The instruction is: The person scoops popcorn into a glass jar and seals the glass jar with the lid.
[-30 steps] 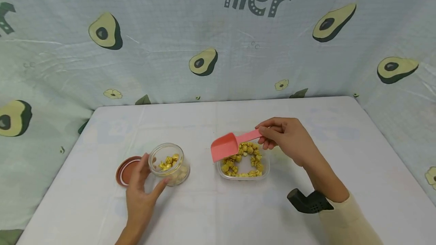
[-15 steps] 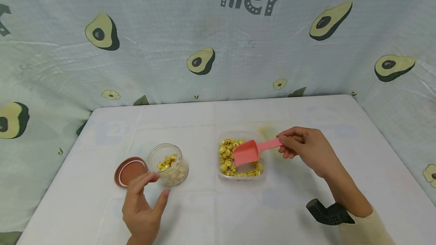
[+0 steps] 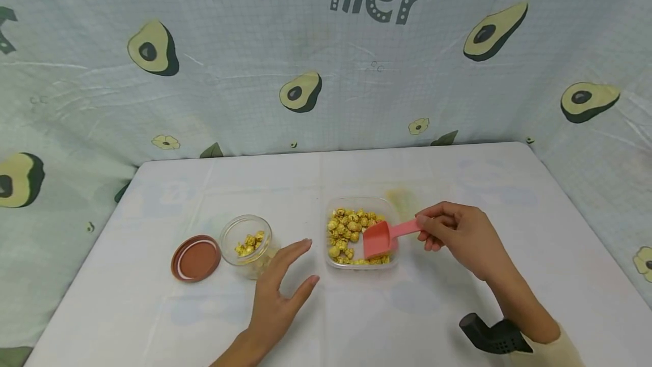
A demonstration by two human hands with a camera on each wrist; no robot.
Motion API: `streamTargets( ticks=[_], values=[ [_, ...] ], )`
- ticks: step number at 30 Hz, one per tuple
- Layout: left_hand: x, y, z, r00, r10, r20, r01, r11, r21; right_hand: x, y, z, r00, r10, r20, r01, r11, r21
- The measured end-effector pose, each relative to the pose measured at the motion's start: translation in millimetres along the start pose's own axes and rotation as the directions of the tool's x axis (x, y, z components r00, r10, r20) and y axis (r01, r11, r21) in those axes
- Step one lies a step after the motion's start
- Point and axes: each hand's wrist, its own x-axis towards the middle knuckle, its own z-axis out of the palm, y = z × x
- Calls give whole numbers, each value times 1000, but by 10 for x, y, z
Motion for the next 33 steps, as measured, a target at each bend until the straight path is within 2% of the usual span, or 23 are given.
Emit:
streamTargets(
  ticks=[3,5,6,10,13,18,23,25,29,33],
  values=[
    [39,-83,93,994,-101,44,102,994,-33,-6,-3,43,1000,-14,-2,14,1000,0],
    [57,-139,144,993,-111,48,114,991,-74,-5,0,70,1000,-18,0,18,1000,5],
    [62,-165,162,993,-110,47,114,990,-87,-3,2,82,1000,-15,3,15,1000,7],
    [60,-258,207,999,-43,30,46,993,-104,7,11,114,1000,-22,10,22,999,36],
    [59,-259,212,998,-27,49,32,995,-97,11,15,125,1000,-29,4,28,999,45],
    [34,-274,224,995,-52,80,61,991,-115,18,38,160,1000,-26,-6,27,998,65],
    [7,-326,243,984,-108,139,125,985,-121,58,79,200,1000,-21,-11,22,995,101],
    [7,-331,250,982,-108,156,126,986,-109,75,102,208,1000,-21,-11,22,994,105],
    [34,-278,248,985,-81,154,96,991,-90,102,147,216,1000,-20,-18,22,993,117],
    [99,-135,211,989,-42,144,57,993,-101,124,185,239,999,-21,-29,25,991,133]
  ],
)
